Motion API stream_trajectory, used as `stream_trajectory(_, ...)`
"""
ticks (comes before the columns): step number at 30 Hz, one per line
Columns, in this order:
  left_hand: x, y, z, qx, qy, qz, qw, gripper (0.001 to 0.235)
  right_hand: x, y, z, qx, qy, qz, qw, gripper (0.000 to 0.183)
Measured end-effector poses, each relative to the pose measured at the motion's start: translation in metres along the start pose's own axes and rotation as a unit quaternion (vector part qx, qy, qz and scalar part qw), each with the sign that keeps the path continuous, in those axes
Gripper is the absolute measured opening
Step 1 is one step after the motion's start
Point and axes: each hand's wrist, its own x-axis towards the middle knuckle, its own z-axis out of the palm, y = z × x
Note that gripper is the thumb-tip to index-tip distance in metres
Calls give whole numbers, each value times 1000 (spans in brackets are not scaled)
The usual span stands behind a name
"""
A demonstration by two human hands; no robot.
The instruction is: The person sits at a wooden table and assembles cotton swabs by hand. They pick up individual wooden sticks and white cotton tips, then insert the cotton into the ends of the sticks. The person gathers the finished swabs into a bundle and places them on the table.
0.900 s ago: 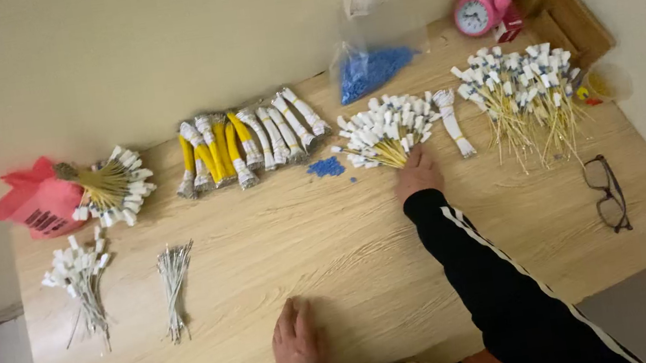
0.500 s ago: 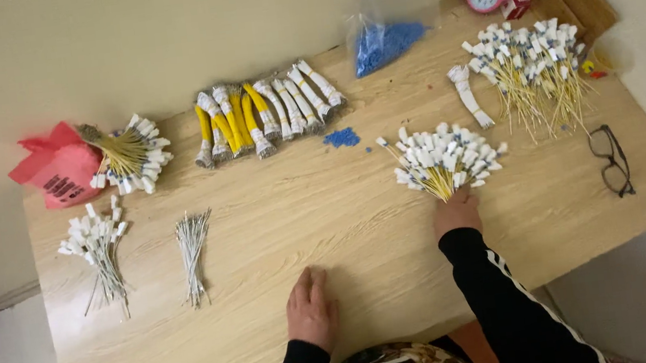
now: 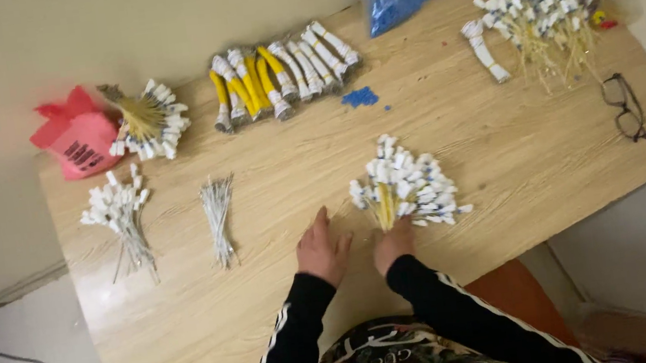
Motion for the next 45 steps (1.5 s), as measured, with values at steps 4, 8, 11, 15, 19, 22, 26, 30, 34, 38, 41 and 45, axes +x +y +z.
stream_trajectory(4, 21, -20, -5, 30, -70, -36, 996, 74, -37, -78, 24, -140, -30, -33, 989, 76)
stream_trajectory(8, 41, -39, -23, 28, -110, -68, 991, 58, -127, -174, -82, 68, -168, 51, 982, 61)
stream_trajectory(11, 44, -43, -50, 55, -141, -76, 986, 60, -118, -151, -77, 58, -207, -33, 976, 55)
stream_trajectory(15, 35, -43, -60, 118, -87, -27, 989, 95, -79, -87, -78, -2, 8, -384, 923, 46)
stream_trajectory(19, 37, 6, -88, 129, -132, -57, 981, 121, -35, -18, -77, -151, 136, -293, 934, 63)
stream_trajectory(22, 55, 4, -69, 118, -147, -44, 981, 120, 7, 10, -67, -108, 95, -331, 933, 66)
stream_trajectory(26, 86, -22, -39, 168, -218, 23, 961, 97, 73, 28, -54, -126, 64, -413, 900, 44)
stream_trajectory(30, 114, -38, -43, 208, -215, 54, 953, 91, 93, -4, -67, -124, 41, -421, 898, 38)
stream_trajectory(34, 97, -37, -71, 201, -154, 21, 967, 99, 74, -41, -93, -129, 67, -356, 923, 48)
stream_trajectory(38, 42, -39, -83, 132, -17, -34, 991, 87, 46, -71, -94, -84, 173, -577, 794, 33)
stream_trajectory(41, 3, -34, -75, 112, 32, -59, 991, 79, 20, -102, -79, -160, 135, -649, 731, 34)
stream_trajectory(45, -34, -39, -50, 104, 35, -81, 991, 73, 7, -125, -66, -293, 109, -557, 769, 46)
